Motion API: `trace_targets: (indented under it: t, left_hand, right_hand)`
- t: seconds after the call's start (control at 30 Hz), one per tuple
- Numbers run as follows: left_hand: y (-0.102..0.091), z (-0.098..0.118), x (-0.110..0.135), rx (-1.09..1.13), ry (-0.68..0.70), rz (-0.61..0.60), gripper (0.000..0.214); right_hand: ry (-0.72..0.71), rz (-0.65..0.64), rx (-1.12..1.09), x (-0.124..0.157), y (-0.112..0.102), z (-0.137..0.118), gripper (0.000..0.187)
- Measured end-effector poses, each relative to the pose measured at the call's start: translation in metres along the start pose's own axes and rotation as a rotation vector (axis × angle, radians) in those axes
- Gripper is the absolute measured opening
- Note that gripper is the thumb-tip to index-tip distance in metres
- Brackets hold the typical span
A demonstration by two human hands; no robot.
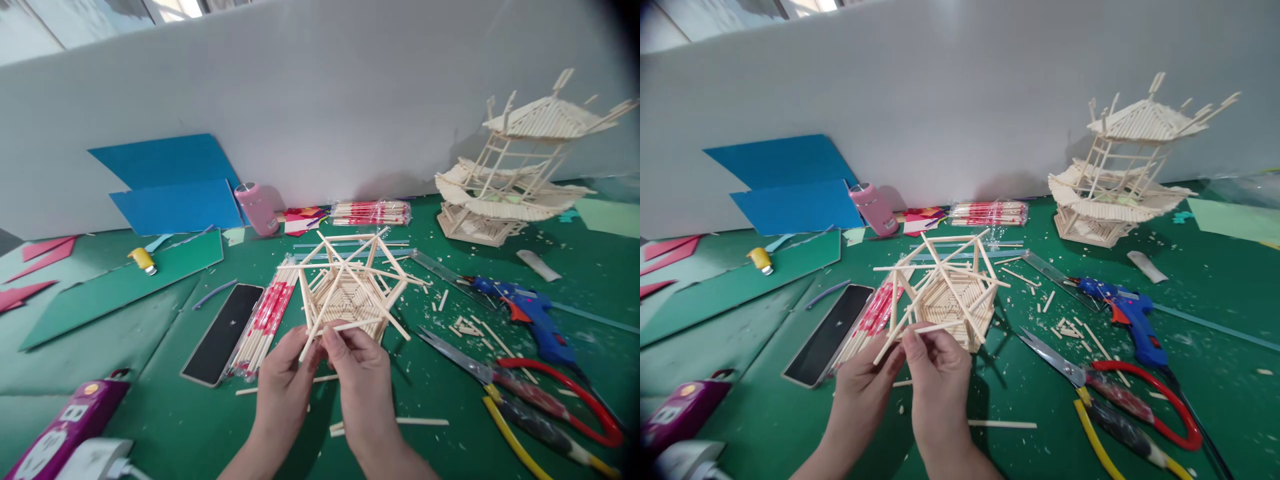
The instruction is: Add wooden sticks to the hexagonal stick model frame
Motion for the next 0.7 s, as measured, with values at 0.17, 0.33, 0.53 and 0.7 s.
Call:
trace_targets:
  t: [0.17, 0.33, 0.53, 0.7]
  left_hand:
    - [0.0004, 0.0032, 0.0001, -0.007, -0.017, 0.014, 0.015]
    - [0.0011, 0.0036, 0.0007, -0.013, -0.022, 0.014, 0.016]
    - [0.0007, 0.0037, -0.0003, -0.029, -0.019, 0.024, 0.015]
    - [0.0014, 0.0047, -0.0015, -0.017, -0.018, 0.024, 0.016]
  right_hand:
    - [0.025, -0.007, -0.011, 0.0008, 0.0011, 0.0014, 0.016]
    - [0.021, 0.009, 0.01, -0.0001, 0.0019, 0.0003, 0.018]
    - [0.029, 0.02, 0.017, 0.0013, 0.002, 0.0006, 0.019]
    - [0.027, 0.027, 0.015, 0.0004, 0.0006, 0.0031, 0.02]
Point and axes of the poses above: each hand's wrist, its own x-axis away from the middle knuckle, its own y-axis out of the palm, z = x × y, the point moved 3 cm from there along -x, towards the middle knuckle, and after that the axes turned 4 degrees about -y, right-handed, at the moved point
